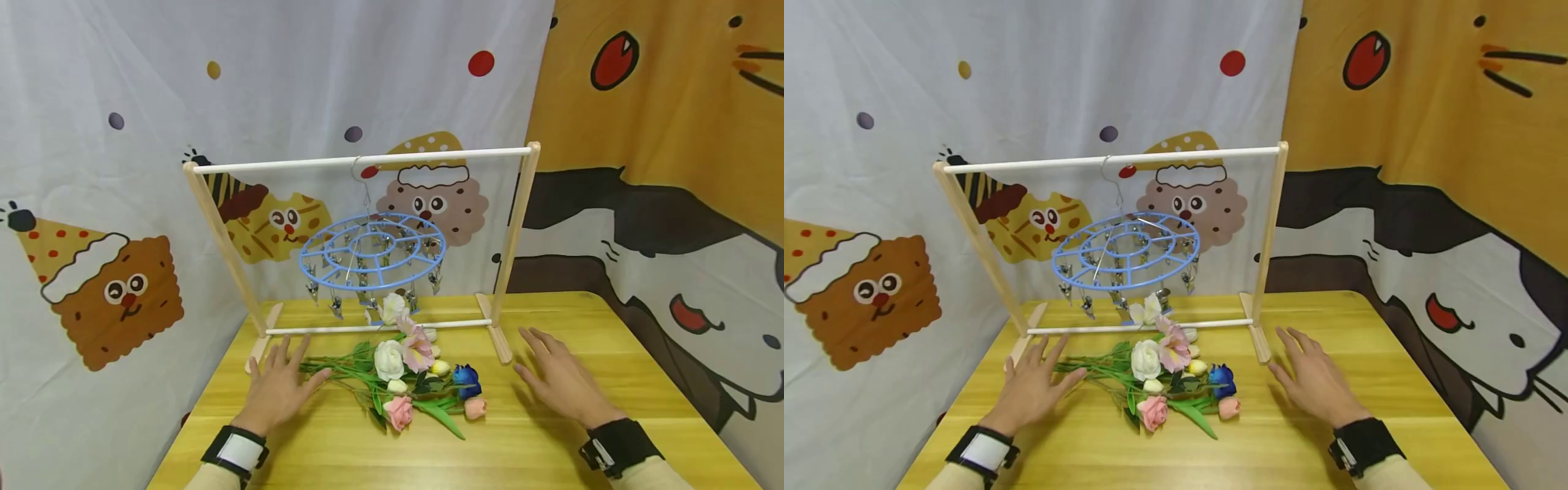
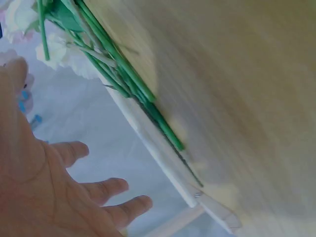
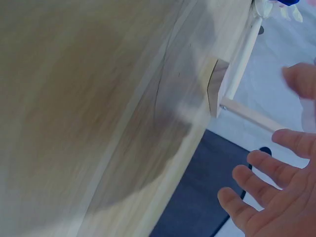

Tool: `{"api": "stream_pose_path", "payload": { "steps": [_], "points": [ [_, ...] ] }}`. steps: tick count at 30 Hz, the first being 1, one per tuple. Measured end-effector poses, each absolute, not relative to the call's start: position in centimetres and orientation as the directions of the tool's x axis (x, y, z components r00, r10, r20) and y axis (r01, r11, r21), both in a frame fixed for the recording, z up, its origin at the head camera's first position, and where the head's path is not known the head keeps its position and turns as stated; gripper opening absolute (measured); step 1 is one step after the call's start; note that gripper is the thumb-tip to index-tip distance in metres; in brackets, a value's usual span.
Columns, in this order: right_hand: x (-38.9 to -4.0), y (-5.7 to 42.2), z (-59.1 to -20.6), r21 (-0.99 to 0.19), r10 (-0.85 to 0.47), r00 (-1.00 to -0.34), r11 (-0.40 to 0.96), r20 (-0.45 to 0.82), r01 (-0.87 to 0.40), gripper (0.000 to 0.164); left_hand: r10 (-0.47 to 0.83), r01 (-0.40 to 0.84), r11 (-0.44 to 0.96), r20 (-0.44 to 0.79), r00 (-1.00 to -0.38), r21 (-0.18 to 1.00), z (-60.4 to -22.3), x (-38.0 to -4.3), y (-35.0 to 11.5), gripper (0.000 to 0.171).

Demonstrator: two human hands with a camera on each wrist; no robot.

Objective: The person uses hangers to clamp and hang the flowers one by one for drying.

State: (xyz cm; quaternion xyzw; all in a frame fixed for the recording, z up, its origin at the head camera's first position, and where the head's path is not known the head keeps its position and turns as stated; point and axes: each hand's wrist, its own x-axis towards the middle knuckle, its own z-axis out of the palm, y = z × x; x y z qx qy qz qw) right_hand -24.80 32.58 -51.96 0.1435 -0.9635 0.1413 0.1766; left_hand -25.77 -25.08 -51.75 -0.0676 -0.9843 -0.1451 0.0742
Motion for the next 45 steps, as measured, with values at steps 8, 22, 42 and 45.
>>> {"api": "stream_pose_path", "payload": {
  "steps": [8, 22, 42, 45],
  "points": [
    [-28.0, 30.4, -52.8, -0.311, -0.225, -0.926, 0.895, 0.304, -0.32, 0.071, 0.004, 0.042, 0.927, 0.102, -0.995, 0.374, -52.1, -27.4, -28.5, 0.087],
    [-30.2, 28.3, -53.5, -0.378, -0.214, -0.943, 0.875, 0.255, -0.301, 0.039, -0.062, 0.048, 0.931, 0.287, -0.956, 0.361, -53.9, -29.2, -33.1, 0.031],
    [-29.7, 29.4, -53.8, -0.388, -0.17, -0.946, 0.881, 0.277, -0.272, 0.033, -0.053, 0.055, 0.922, 0.265, -0.963, 0.383, -53.1, -29.4, -32.0, 0.037],
    [-29.5, 30.0, -53.7, -0.385, -0.158, -0.946, 0.885, 0.282, -0.263, 0.033, -0.041, 0.059, 0.925, 0.253, -0.966, 0.375, -53.0, -29.7, -31.6, 0.039]
  ]
}}
